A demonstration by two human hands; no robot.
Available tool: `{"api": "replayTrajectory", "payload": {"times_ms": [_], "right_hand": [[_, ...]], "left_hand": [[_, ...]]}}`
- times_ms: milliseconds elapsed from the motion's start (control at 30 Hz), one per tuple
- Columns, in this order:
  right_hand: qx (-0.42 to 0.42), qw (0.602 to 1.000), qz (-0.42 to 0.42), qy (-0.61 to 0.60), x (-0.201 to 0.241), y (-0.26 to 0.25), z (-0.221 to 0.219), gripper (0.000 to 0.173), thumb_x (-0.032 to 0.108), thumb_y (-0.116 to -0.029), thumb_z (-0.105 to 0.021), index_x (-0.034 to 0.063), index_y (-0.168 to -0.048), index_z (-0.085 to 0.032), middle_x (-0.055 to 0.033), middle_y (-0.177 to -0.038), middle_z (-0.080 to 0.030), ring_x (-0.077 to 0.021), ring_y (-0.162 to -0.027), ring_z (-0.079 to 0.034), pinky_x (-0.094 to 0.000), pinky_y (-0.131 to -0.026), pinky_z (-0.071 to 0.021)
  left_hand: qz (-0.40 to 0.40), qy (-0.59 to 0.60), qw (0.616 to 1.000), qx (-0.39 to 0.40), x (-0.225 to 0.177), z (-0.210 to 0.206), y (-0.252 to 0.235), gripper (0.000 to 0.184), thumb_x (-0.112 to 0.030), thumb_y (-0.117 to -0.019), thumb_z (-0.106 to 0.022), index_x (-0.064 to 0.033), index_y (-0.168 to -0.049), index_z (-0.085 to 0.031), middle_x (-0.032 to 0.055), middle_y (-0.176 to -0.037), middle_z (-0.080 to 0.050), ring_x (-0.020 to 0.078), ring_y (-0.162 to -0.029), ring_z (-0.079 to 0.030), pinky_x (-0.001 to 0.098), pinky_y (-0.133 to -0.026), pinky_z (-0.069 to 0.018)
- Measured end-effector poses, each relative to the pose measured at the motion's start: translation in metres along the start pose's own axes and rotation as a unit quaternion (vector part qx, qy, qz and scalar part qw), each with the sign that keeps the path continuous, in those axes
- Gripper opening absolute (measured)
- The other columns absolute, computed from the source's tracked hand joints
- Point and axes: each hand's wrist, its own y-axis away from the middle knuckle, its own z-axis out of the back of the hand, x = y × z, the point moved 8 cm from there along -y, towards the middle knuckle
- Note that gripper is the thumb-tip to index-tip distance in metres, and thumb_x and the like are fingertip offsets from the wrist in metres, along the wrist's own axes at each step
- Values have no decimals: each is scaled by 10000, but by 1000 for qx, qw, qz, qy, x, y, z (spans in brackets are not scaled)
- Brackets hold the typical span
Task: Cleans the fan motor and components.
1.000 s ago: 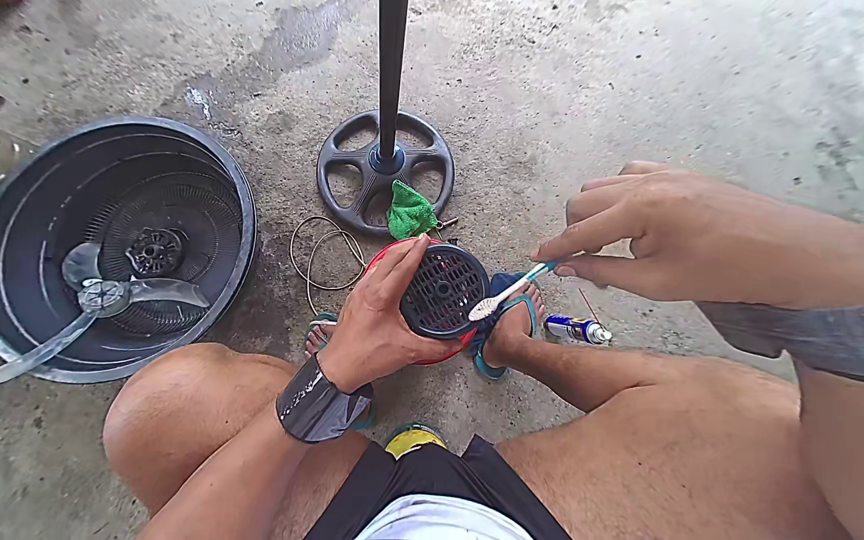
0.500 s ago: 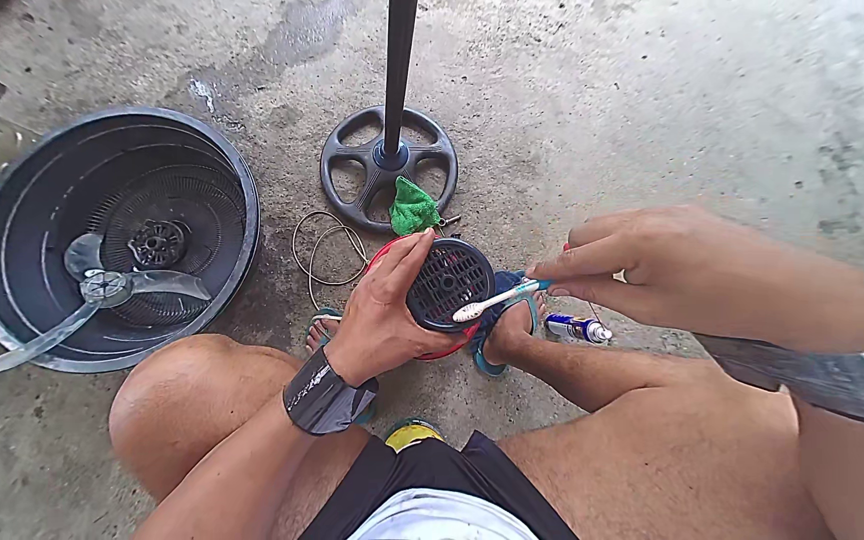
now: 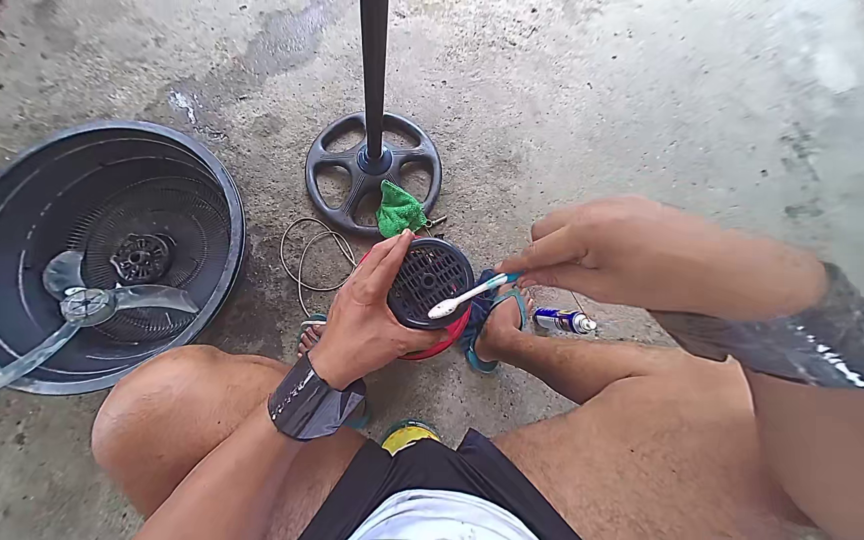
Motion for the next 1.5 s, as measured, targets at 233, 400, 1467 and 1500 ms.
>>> {"api": "replayTrajectory", "payload": {"times_ms": [233,400,1467,1500], "right_hand": [[-127,985,28,109,-10,-6,33,276,302,-1046,-533,316,-1169,-780,-43,-782,-620,-257,-755,-600,-471,-672,-444],[-21,1000,14,-16,-19,9,28,222,309,-973,-615,288,-1085,-804,89,-768,-614,-70,-693,-605,-290,-588,-518],[-92,981,40,-164,-18,-2,-43,195,298,-998,-612,240,-1143,-730,85,-995,-726,-30,-879,-685,-292,-763,-608],[-95,981,45,-161,-15,-3,-41,195,304,-1001,-610,236,-1138,-731,82,-992,-725,-29,-884,-685,-290,-770,-607]], "left_hand": [[5,-2,1000,9,1,0,-2,1148,-554,-577,-938,-265,-1557,-415,-53,-1536,-462,88,-1342,-515,411,-1061,-528],[-4,-12,1000,9,1,3,-1,1155,-563,-581,-937,-261,-1563,-410,-47,-1535,-468,100,-1329,-532,419,-1054,-537],[259,392,868,-159,53,57,25,693,-549,-976,-610,-314,-1563,-327,134,-1310,-631,349,-1085,-685,566,-799,-616],[253,389,871,-159,51,58,25,710,-546,-973,-617,-314,-1571,-314,128,-1311,-633,335,-1087,-687,551,-805,-618]]}}
